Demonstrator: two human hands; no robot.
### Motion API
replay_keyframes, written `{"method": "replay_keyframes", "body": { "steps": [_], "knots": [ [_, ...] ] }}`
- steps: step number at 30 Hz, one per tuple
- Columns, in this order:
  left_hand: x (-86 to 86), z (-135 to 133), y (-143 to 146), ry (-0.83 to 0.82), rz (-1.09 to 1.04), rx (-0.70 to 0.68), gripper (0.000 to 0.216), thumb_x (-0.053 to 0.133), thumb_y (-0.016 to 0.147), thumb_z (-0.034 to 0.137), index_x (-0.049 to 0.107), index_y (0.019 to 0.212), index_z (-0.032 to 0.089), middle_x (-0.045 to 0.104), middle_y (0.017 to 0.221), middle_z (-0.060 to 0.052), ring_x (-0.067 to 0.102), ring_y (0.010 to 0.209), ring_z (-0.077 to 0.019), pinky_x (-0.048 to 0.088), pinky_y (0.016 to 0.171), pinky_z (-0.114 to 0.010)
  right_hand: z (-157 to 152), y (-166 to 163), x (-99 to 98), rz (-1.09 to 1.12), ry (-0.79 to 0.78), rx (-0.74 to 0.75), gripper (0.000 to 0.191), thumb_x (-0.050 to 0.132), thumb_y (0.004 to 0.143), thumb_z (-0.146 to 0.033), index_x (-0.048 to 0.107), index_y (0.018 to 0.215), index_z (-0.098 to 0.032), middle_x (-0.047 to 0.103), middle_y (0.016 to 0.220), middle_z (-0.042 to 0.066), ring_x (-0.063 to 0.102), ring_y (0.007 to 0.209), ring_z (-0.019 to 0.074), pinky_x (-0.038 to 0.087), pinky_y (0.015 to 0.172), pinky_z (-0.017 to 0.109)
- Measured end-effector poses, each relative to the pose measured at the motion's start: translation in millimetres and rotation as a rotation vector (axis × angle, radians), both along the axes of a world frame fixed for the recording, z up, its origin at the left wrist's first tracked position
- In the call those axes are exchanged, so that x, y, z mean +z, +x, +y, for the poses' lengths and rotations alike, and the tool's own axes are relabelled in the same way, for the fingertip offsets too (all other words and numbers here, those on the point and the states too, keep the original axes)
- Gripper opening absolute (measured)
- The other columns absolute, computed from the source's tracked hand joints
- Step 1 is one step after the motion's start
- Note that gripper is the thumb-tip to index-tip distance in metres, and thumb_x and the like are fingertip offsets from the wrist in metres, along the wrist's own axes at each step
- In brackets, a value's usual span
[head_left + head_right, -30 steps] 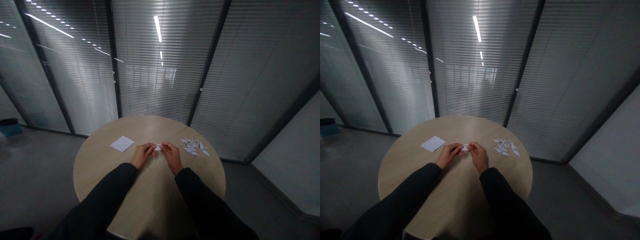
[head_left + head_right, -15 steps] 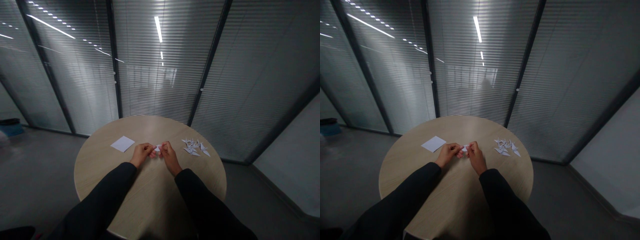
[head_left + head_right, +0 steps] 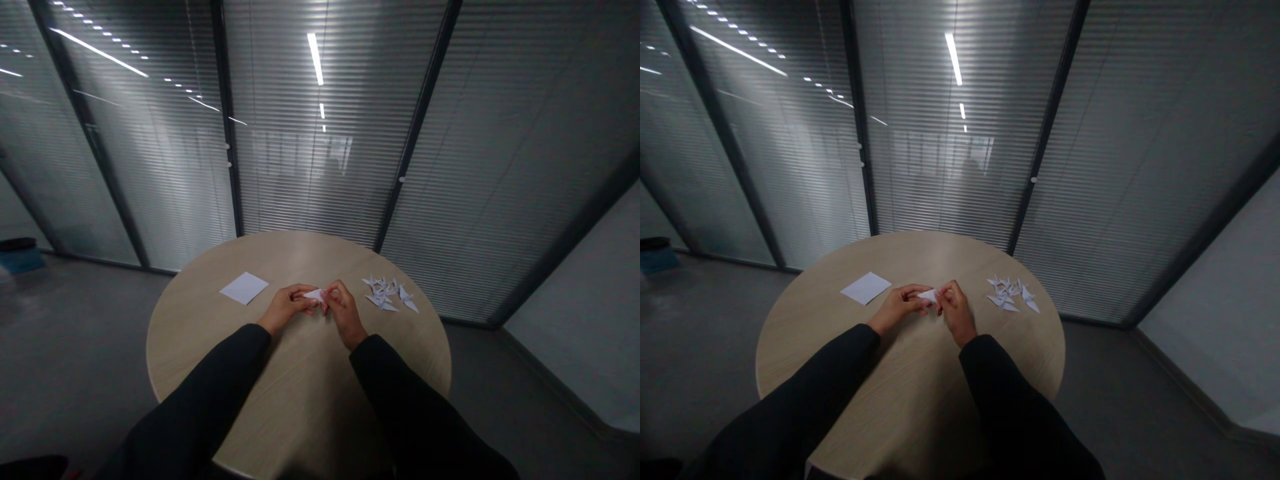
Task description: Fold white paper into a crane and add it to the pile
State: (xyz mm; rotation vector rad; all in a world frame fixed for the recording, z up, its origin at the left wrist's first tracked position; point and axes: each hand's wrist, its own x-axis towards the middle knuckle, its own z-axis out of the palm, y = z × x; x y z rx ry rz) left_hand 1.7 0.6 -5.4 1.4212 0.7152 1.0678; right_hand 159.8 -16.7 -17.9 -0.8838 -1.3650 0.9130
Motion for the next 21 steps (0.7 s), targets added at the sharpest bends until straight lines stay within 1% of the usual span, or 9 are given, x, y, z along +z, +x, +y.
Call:
{"method": "replay_keyframes", "body": {
  "steps": [3,6,10,13,15,18,20,21],
  "knots": [
    [-3.5,2.0,0.4,0.053,0.008,0.029,0.054,0.081,0.056,0.031,0.066,0.104,0.011,0.07,0.076,-0.004,0.064,0.065,-0.0152,0.052,0.066,-0.029,1.0,-0.5,-1.4,0.042,-0.011,0.028,0.024,0.062,0.078,-0.041,0.046,0.076,-0.023,0.053,0.049,-0.008,0.047,0.046,0.0112,0.035,0.051,0.023],
    [-4.1,1.3,-0.2,0.138,0.051,0.074,0.047,0.077,0.061,0.032,0.068,0.102,0.011,0.069,0.07,-0.003,0.062,0.062,-0.0146,0.05,0.066,-0.028,3.0,-2.2,-4.3,0.13,-0.067,0.09,0.025,0.065,0.076,-0.041,0.048,0.075,-0.023,0.053,0.048,-0.008,0.049,0.047,0.0112,0.037,0.052,0.023],
    [-2.3,-1.5,-1.0,0.21,0.086,0.127,0.038,0.074,0.066,0.034,0.071,0.097,0.012,0.068,0.069,-0.003,0.06,0.061,-0.0135,0.05,0.065,-0.028,3.6,-5.7,-7.6,0.277,-0.188,0.21,0.027,0.069,0.072,-0.042,0.052,0.075,-0.022,0.055,0.051,-0.006,0.051,0.048,0.0116,0.041,0.052,0.024],
    [-2.4,-0.8,-1.4,0.232,0.098,0.16,0.036,0.073,0.066,0.036,0.071,0.094,0.013,0.068,0.071,-0.004,0.06,0.063,-0.0142,0.051,0.066,-0.028,1.8,-7.8,-7.3,0.276,-0.236,0.278,0.03,0.068,0.073,-0.047,0.055,0.079,-0.021,0.06,0.059,-0.003,0.056,0.053,0.0131,0.046,0.056,0.027],
    [-3.3,1.5,-2.3,0.26,0.118,0.202,0.034,0.072,0.067,0.038,0.071,0.091,0.014,0.069,0.074,-0.005,0.061,0.066,-0.0151,0.051,0.066,-0.028,1.0,-8.5,-6.5,0.228,-0.24,0.26,0.034,0.064,0.075,-0.051,0.058,0.086,-0.02,0.064,0.067,0.0,0.061,0.061,0.0154,0.049,0.061,0.03],
    [-4.0,5.4,-4.8,0.295,0.152,0.262,0.032,0.07,0.069,0.039,0.071,0.088,0.014,0.068,0.073,-0.005,0.061,0.067,-0.0155,0.05,0.064,-0.027,1.5,-7.9,-5.9,0.153,-0.204,0.141,0.041,0.063,0.075,-0.055,0.061,0.099,-0.021,0.067,0.088,0.004,0.064,0.079,0.019,0.051,0.066,0.031],
    [-3.6,6.9,-6.6,0.284,0.161,0.277,0.033,0.07,0.069,0.04,0.071,0.089,0.013,0.068,0.071,-0.005,0.061,0.064,-0.0151,0.05,0.062,-0.026,2.2,-6.4,-5.6,0.099,-0.172,0.074,0.041,0.065,0.074,-0.053,0.063,0.101,-0.023,0.067,0.098,0.004,0.063,0.088,0.0203,0.051,0.069,0.031],
    [-3.2,7.2,-7.2,0.274,0.161,0.278,0.034,0.07,0.07,0.04,0.07,0.091,0.013,0.067,0.071,-0.005,0.06,0.063,-0.0148,0.05,0.061,-0.026,2.3,-5.4,-5.2,0.068,-0.157,0.058,0.039,0.066,0.073,-0.052,0.064,0.099,-0.023,0.067,0.098,0.004,0.062,0.089,0.0206,0.05,0.071,0.031]
  ]
}}
